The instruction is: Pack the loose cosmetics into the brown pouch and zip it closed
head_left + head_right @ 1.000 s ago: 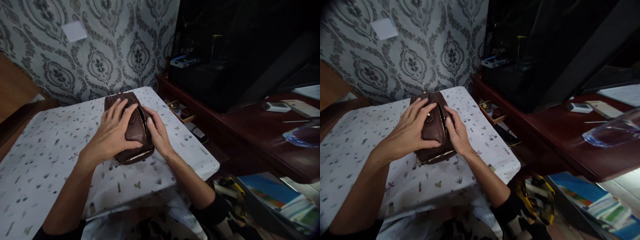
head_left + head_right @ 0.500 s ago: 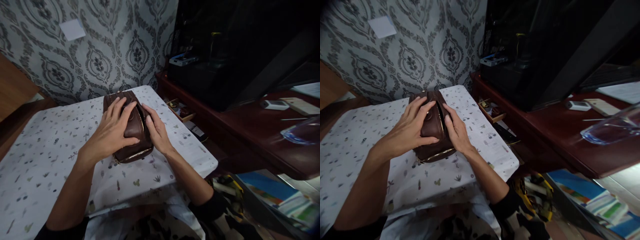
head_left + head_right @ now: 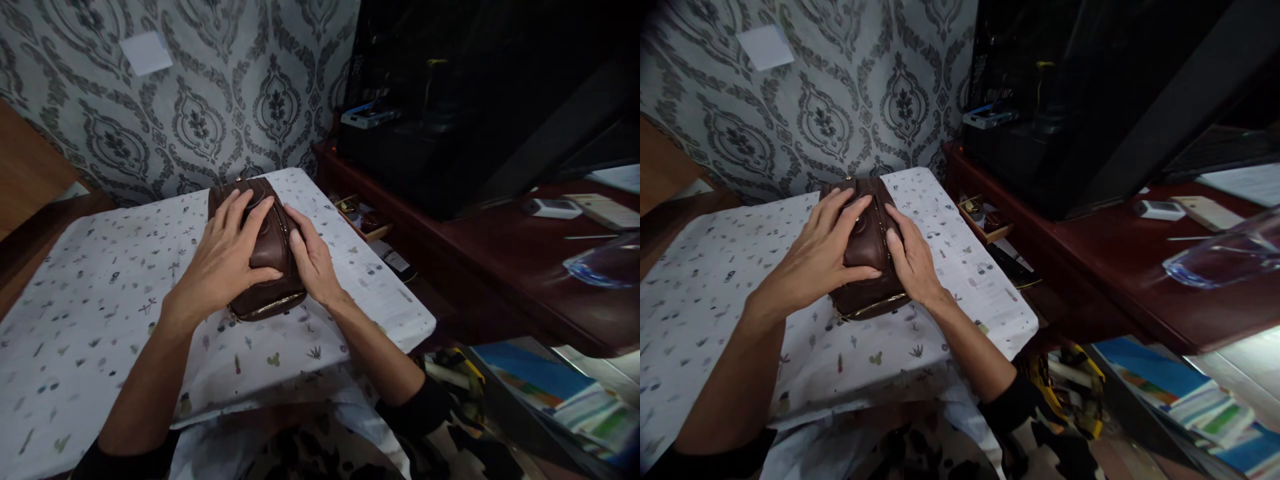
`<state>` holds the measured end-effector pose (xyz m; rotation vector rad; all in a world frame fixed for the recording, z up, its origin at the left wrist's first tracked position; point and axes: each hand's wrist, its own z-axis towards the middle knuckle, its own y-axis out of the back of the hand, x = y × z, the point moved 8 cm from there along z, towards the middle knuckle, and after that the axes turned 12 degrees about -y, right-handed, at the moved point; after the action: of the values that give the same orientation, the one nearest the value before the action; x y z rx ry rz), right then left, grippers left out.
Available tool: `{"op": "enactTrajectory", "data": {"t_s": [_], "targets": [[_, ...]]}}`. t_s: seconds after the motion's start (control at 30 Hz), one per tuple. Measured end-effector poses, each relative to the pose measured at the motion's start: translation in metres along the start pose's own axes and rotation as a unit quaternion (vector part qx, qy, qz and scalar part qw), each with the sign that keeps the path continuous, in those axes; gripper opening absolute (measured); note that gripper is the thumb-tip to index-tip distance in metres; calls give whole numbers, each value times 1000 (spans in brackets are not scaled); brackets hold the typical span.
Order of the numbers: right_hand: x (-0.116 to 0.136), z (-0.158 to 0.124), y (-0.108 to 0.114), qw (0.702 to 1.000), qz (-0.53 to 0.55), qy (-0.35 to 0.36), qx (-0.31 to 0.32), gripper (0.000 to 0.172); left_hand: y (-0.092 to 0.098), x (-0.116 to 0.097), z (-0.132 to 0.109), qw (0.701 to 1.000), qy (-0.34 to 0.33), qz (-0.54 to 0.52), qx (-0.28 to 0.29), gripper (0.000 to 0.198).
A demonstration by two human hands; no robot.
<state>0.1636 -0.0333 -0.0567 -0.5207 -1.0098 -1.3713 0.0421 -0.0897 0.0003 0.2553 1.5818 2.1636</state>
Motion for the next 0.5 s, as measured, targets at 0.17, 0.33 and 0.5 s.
{"op": "enactTrajectory", "data": {"t_s": [0.17,0.33,0.5], "targets": [[6,-4,3,995,-64,53,-54,51,3,2,-2,1000,-5,-16,20,103],[13,-9,5,984,-120,88,-95,42,11,11,-9,990,-31,-96,103,104],[40,-20,-3,964,-189,157,-104,40,18,18,-15,986,-15,-124,107,97]]}}
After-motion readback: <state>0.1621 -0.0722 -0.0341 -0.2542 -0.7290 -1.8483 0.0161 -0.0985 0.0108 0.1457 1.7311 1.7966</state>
